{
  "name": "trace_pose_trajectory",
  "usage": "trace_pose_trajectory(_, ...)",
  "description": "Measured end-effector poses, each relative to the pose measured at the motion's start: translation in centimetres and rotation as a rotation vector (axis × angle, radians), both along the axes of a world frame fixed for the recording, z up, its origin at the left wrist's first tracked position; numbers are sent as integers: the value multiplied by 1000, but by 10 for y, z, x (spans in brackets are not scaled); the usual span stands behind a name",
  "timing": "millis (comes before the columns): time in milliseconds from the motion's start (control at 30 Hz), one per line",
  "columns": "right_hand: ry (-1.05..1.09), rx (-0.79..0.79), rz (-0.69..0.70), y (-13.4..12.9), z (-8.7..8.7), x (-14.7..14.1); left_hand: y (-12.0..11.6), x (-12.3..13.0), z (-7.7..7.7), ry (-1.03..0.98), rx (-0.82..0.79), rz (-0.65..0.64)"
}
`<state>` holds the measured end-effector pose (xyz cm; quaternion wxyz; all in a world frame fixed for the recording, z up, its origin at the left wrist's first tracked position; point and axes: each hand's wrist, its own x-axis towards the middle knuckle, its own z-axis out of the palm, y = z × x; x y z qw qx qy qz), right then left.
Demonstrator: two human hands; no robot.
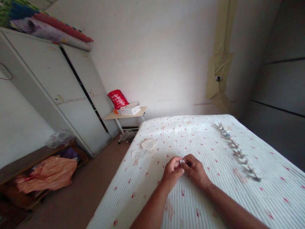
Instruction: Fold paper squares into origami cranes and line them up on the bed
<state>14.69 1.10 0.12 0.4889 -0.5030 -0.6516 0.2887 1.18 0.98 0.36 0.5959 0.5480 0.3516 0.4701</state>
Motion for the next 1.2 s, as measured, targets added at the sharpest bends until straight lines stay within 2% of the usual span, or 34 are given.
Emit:
trace_pose_trajectory(233,128,-4,49,7,-9,3,2,-6,-5,-125,-92,7)
trace_pose_trajectory(667,280,-84,59,5,-6,0,5,-4,-2,-51,-87,82)
trace_pose_trajectory(867,381,-248,216,1,5,0,5,-4,-3,-52,-78,75)
trace_pose_trajectory(1033,351,-244,216,-3,14,2,5,-4,-2,-73,-101,82)
trace_pose_trajectory(1200,258,-235,157,-3,11,3,6,-5,-3,-62,-107,77)
